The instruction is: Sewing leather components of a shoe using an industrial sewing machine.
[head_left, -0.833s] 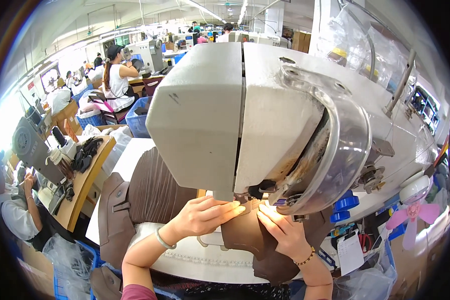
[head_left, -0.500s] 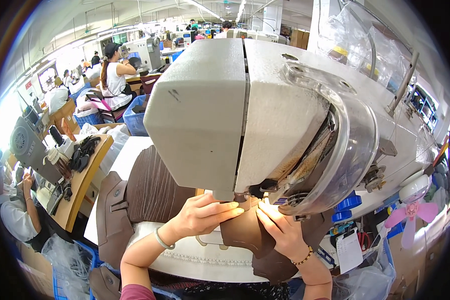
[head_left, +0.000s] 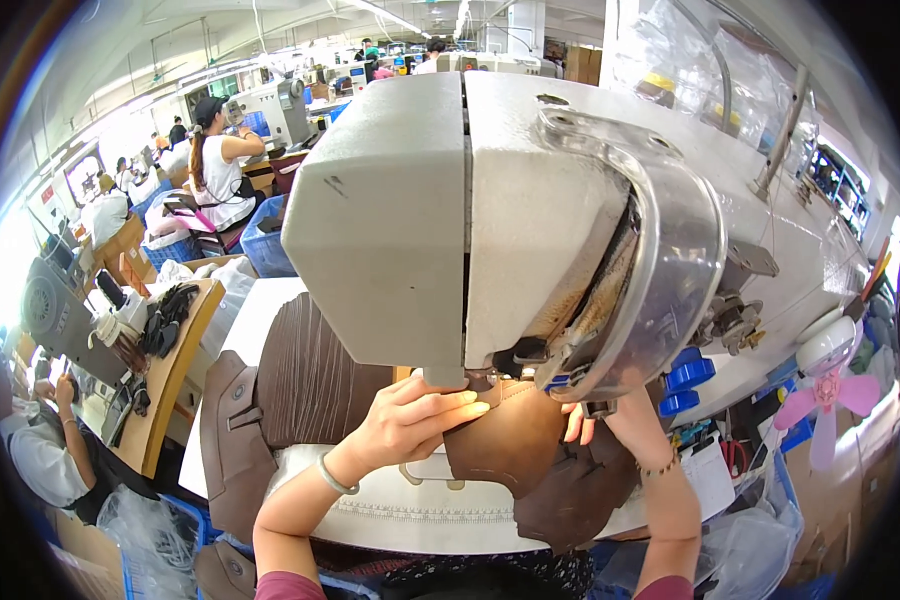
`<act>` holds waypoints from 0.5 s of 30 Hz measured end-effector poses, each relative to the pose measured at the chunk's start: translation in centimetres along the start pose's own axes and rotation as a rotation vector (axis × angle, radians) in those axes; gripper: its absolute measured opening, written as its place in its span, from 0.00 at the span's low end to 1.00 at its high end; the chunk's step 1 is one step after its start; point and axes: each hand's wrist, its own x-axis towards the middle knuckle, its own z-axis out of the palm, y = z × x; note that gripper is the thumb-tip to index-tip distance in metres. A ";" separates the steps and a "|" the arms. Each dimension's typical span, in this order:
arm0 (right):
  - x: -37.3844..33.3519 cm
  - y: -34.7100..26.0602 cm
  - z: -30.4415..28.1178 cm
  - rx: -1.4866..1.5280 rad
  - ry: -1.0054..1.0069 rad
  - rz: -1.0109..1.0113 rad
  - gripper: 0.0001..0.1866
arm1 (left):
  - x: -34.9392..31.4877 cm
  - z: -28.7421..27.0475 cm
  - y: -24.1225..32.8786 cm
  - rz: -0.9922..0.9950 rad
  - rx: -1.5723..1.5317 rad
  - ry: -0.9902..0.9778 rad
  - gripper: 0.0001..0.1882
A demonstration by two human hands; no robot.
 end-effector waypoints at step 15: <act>1.2 -4.1 5.3 0.189 0.063 0.262 0.03 | 0.3 0.4 -0.1 0.029 0.023 0.040 0.25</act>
